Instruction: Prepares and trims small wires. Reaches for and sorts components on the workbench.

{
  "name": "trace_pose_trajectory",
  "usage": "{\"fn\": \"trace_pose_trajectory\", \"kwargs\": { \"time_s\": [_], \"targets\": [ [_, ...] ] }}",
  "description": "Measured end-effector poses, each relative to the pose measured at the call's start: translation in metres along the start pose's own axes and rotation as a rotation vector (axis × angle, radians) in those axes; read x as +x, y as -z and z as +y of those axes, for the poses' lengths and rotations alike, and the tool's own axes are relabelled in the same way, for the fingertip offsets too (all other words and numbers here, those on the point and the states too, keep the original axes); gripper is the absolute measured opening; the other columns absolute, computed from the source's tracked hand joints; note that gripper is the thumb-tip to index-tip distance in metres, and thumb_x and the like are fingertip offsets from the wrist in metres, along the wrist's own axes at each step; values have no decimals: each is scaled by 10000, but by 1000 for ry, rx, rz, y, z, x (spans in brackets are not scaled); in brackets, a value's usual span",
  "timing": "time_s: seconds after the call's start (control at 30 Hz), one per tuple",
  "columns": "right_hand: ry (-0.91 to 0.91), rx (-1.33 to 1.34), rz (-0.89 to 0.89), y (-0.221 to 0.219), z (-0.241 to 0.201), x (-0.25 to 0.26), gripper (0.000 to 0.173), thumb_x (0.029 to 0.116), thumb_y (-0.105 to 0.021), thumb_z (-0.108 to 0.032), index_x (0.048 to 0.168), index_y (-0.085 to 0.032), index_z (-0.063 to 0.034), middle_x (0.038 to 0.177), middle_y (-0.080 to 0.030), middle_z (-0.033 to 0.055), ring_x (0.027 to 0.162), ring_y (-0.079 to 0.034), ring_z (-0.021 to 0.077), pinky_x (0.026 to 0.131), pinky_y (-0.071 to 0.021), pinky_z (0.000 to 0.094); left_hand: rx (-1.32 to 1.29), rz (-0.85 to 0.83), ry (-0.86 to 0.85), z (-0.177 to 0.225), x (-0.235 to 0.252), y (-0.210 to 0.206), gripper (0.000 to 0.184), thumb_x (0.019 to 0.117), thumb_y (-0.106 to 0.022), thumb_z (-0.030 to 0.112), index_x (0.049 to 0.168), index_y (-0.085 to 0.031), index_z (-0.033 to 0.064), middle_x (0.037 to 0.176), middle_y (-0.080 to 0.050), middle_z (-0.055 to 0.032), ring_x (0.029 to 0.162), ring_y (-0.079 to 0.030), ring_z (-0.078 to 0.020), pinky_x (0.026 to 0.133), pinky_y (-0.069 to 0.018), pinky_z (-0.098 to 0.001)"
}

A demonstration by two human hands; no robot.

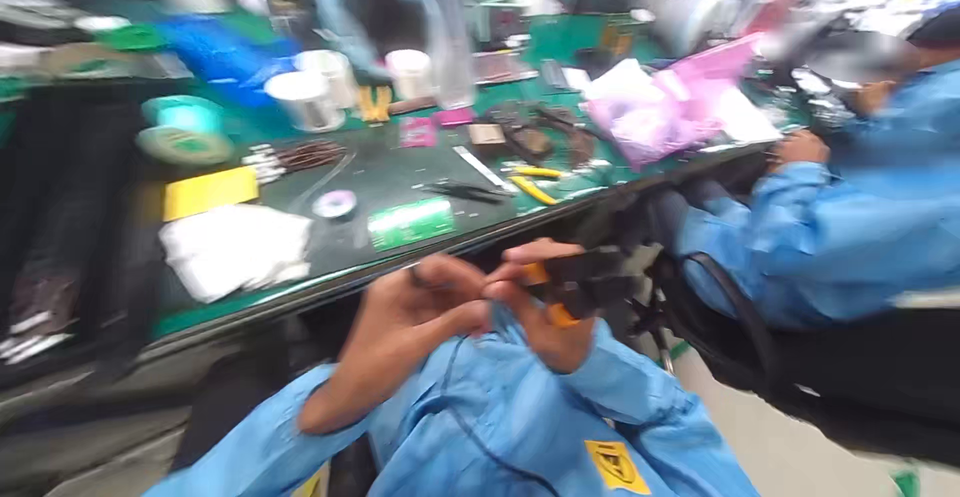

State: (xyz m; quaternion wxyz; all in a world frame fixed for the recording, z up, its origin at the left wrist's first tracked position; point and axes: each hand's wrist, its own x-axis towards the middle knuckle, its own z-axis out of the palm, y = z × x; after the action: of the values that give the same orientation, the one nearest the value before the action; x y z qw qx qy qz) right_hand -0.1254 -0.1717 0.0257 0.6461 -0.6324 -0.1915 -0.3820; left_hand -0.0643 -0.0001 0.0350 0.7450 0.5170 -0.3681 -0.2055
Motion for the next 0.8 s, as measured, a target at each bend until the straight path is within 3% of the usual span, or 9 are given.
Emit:
{"fn": "trace_pose_trajectory", "kwargs": {
  "time_s": [0.1,0.17,0.3,0.43,0.57,0.63,0.7,0.8],
  "targets": [
    [15,-5,26,0,-3,3,277,861,-712,101,1115,-607,135,923,-715,143,842,-697,104,800,-609,277,16,50,7,-3,0,0,177,920,-772,180,1091,-730,166,981,-753,-15,748,-728,-121,669,-635,-246],
    [-1,-2,4,-2,-5,5,276,864,-699,111,1109,-588,170,903,-709,159,821,-687,98,789,-600,266,3,78,-20,-4,-1,2,179,922,-771,195,1093,-722,178,973,-747,-10,757,-727,-117,679,-633,-238],
    [2,0,-26,-2,-4,3,289,879,-683,88,1131,-573,178,908,-695,172,822,-675,103,790,-591,269,2,82,-69,-5,0,4,165,932,-759,198,1083,-699,174,960,-722,-9,773,-711,-122,698,-623,-240],
    [37,-9,-79,2,-2,3,330,891,-658,37,1175,-551,167,975,-682,212,832,-657,116,798,-572,277,126,80,-136,-2,3,7,174,888,-800,185,1014,-684,214,932,-700,55,810,-693,-87,741,-611,-224],
    [58,-22,-88,2,-3,3,319,868,-656,53,1153,-567,166,980,-682,213,858,-663,120,829,-575,277,330,59,-146,-1,-1,8,215,927,-765,202,1130,-700,229,1024,-737,95,871,-712,-62,796,-614,-211],
    [65,-36,-92,1,-2,3,324,867,-664,55,1151,-565,174,996,-685,229,881,-674,137,843,-580,286,415,59,-181,1,-2,10,171,946,-745,212,1115,-733,227,1049,-720,103,889,-700,-51,787,-606,-199],
    [41,-73,-113,5,-4,1,344,913,-675,-15,1172,-572,186,1001,-687,232,884,-674,145,844,-583,295,487,80,-254,3,-1,13,140,946,-740,208,1084,-737,228,1056,-693,108,906,-679,-41,796,-591,-192],
    [-134,-36,-220,4,-3,-10,468,1006,-622,-211,1266,-563,174,1005,-699,187,867,-671,137,803,-593,311,566,184,-353,18,-6,17,116,944,-736,169,1059,-740,178,1048,-713,69,897,-684,-63,788,-587,-213]
  ]
}}
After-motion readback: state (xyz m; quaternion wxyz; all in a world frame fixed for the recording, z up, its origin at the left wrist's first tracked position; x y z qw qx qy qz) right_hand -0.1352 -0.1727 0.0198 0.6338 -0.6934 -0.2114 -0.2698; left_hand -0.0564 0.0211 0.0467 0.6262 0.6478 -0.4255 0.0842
